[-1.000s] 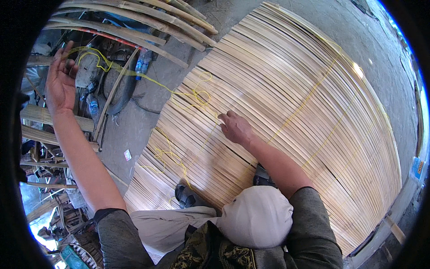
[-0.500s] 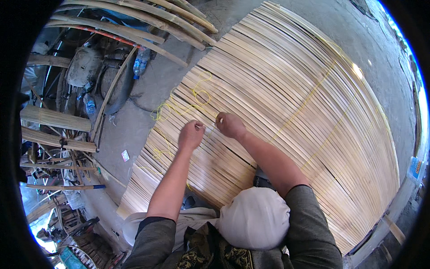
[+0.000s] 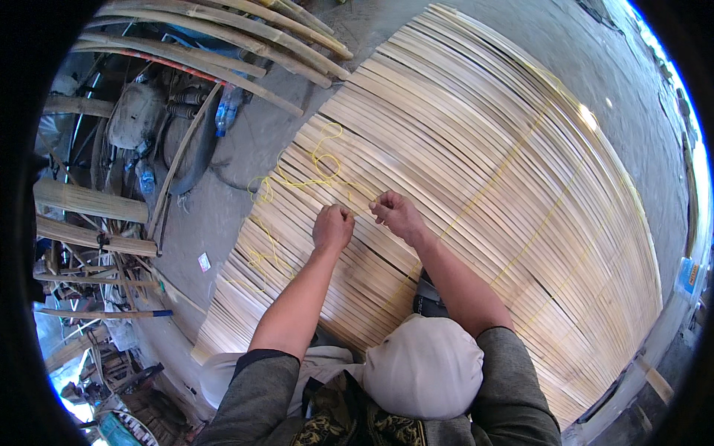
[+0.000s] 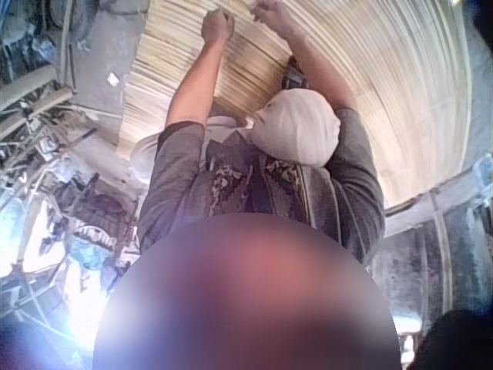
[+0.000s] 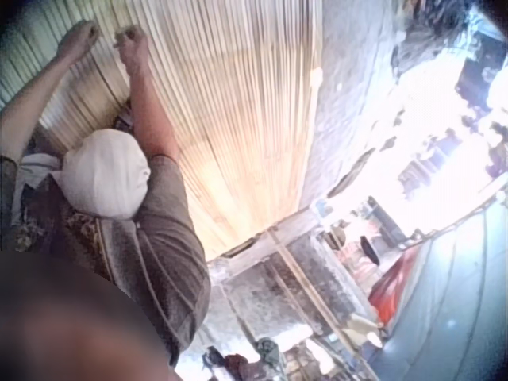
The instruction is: The person sits on the floor and weaves a bamboo mat by hand. They repeatedly pass a yellow string through the bamboo slats, pull it tight, and tie knots to secure the weave.
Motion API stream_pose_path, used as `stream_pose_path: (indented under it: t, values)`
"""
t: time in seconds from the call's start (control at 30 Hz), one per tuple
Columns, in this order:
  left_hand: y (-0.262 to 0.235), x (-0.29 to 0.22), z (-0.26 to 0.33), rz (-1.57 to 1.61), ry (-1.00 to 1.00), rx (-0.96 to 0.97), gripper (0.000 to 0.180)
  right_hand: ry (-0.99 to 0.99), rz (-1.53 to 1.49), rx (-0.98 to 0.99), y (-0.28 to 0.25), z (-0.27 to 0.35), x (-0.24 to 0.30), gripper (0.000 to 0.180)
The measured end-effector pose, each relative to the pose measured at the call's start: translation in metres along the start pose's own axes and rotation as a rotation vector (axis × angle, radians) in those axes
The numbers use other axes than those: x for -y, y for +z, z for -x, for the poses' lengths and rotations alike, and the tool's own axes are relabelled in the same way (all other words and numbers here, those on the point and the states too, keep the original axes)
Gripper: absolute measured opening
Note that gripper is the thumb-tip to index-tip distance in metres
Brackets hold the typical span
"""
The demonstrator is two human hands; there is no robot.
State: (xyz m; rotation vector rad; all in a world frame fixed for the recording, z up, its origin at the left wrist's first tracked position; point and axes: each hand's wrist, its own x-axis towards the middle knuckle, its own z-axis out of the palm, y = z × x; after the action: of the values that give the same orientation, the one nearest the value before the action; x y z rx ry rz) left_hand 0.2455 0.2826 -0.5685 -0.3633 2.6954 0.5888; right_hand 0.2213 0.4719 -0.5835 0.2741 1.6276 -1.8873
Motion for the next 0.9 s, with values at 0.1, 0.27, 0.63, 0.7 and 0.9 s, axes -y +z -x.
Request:
stream_pose_path:
  t: [0.1, 0.27, 0.63, 0.7, 0.9]
  values:
    - [-0.002, -0.005, -0.002, -0.078, 0.003, 0.034, 0.019, 0.013, -0.008, -0.072, -0.003, 0.000, -0.004, 0.027]
    - [-0.011, 0.008, 0.008, -0.008, 0.116, 0.070, 0.023, 0.070, -0.058, -0.176, -0.011, 0.001, -0.015, 0.028]
    - [0.007, 0.010, -0.001, 0.149, 0.166, -0.045, 0.023, 0.021, 0.117, -0.188, -0.015, 0.003, -0.024, 0.034]
    - [0.000, 0.013, 0.001, 0.289, 0.165, 0.017, 0.022, -0.015, 0.146, -0.168, -0.016, 0.003, -0.025, 0.034]
    - [-0.048, -0.004, -0.003, 0.966, -0.115, 0.373, 0.026, -0.200, 0.374, -0.087, 0.001, 0.009, -0.019, 0.033]
